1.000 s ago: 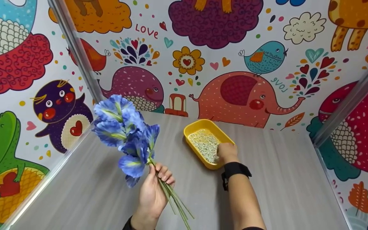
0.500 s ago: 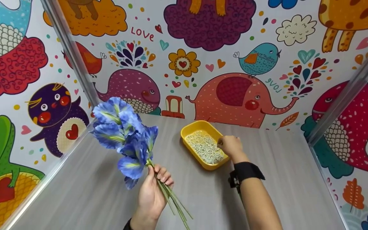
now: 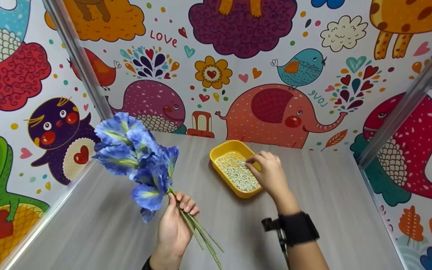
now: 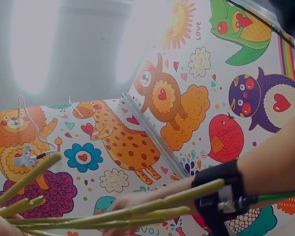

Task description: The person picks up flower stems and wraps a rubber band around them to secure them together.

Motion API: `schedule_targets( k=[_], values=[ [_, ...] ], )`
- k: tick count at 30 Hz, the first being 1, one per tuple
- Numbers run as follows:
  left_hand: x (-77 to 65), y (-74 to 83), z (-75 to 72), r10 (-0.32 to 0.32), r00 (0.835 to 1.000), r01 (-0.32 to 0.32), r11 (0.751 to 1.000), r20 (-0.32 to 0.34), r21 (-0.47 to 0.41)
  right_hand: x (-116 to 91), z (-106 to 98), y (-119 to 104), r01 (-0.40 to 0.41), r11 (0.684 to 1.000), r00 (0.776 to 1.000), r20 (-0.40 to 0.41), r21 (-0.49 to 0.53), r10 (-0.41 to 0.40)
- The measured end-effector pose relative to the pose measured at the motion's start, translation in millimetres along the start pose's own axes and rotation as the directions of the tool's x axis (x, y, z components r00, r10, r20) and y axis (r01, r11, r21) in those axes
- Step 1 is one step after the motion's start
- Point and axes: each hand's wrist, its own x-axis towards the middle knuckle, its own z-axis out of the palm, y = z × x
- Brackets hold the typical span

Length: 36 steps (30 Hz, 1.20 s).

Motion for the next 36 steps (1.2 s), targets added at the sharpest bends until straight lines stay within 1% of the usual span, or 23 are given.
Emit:
schedule_targets(
  k=[2,4,5,7,8,10,12,14,16,17,18,21,23,24,25,28,29,31,32,34,36],
  values=[
    [0.0,0.3,-0.2,0.002,1.000,-0.002,1.000,0.002,-0.005,-6,-9,-18,0.072,0.996,0.995,-0.074,0.055,-0.068],
    [0.3,0.7,-0.1,0.003,1.000,-0.003,1.000,0.001,-0.004,-12,-19,-36,0.165,0.982,0.979,-0.137,0.098,-0.151],
    [0.5,0.7,0.2,0.004,1.000,-0.004,1.000,0.001,-0.004,-14,-23,-45,0.222,0.969,0.964,-0.173,0.111,-0.201],
    [0.8,0.7,0.8,0.005,1.000,-0.005,1.000,-0.004,0.001,-19,-31,-64,0.336,0.932,0.924,-0.239,0.134,-0.298],
    [0.9,0.5,1.2,0.004,1.000,-0.004,1.000,-0.009,0.002,-21,-35,-73,0.380,0.913,0.904,-0.267,0.148,-0.333],
    [0.8,0.2,1.9,0.002,1.000,-0.002,1.000,-0.017,0.002,-26,-44,-93,0.443,0.878,0.872,-0.312,0.179,-0.377],
    [0.9,0.0,2.1,0.000,1.000,0.000,1.000,-0.020,-0.002,-31,-52,-113,0.492,0.841,0.846,-0.349,0.223,-0.403],
    [1.1,-0.2,1.8,0.003,1.000,-0.004,1.000,-0.019,-0.006,-38,-59,-129,0.520,0.810,0.837,-0.354,0.273,-0.417],
    [1.5,-0.2,1.4,0.011,1.000,-0.011,1.000,-0.012,-0.003,-45,-64,-141,0.544,0.777,0.830,-0.344,0.317,-0.440],
    [1.8,-0.2,1.1,0.016,1.000,-0.016,1.000,-0.008,0.000,-49,-66,-145,0.547,0.768,0.831,-0.327,0.332,-0.450],
    [2.2,-0.2,0.8,0.020,1.000,-0.020,1.000,-0.006,0.003,-53,-68,-149,0.541,0.767,0.837,-0.303,0.344,-0.455],
    [3.5,0.1,0.8,0.034,0.999,-0.034,0.999,0.006,0.011,-65,-72,-156,0.489,0.786,0.872,-0.198,0.378,-0.447],
    [5.0,0.4,1.5,0.040,0.999,-0.040,0.999,0.014,0.014,-72,-73,-158,0.438,0.813,0.897,-0.117,0.384,-0.427],
    [5.6,0.6,2.1,0.042,0.999,-0.043,0.999,0.017,0.014,-76,-72,-158,0.419,0.821,0.903,-0.083,0.387,-0.421],
    [6.1,0.9,2.6,0.045,0.999,-0.045,0.999,0.019,0.014,-79,-70,-156,0.410,0.825,0.904,-0.055,0.389,-0.424],
    [6.4,0.1,3.3,0.046,0.999,-0.046,0.999,0.011,0.011,-90,-61,-148,0.407,0.834,0.898,0.003,0.374,-0.439],
    [6.1,-0.4,3.4,0.044,0.999,-0.045,0.999,0.008,0.010,-93,-57,-145,0.414,0.831,0.893,0.010,0.371,-0.450],
    [5.2,-1.4,3.5,0.040,0.999,-0.040,0.999,0.002,0.010,-98,-49,-141,0.446,0.814,0.876,0.004,0.372,-0.482],
    [4.7,-2.1,3.5,0.037,0.999,-0.037,0.999,0.000,0.011,-100,-46,-141,0.451,0.812,0.873,0.005,0.371,-0.488],
    [3.9,-2.9,4.1,0.030,1.000,-0.030,0.999,0.003,0.016,-101,-42,-142,0.450,0.811,0.873,0.008,0.374,-0.488],
    [3.2,-3.6,5.1,0.022,1.000,-0.022,1.000,0.004,0.020,-102,-38,-144,0.428,0.819,0.882,0.022,0.382,-0.471]
  ],
)
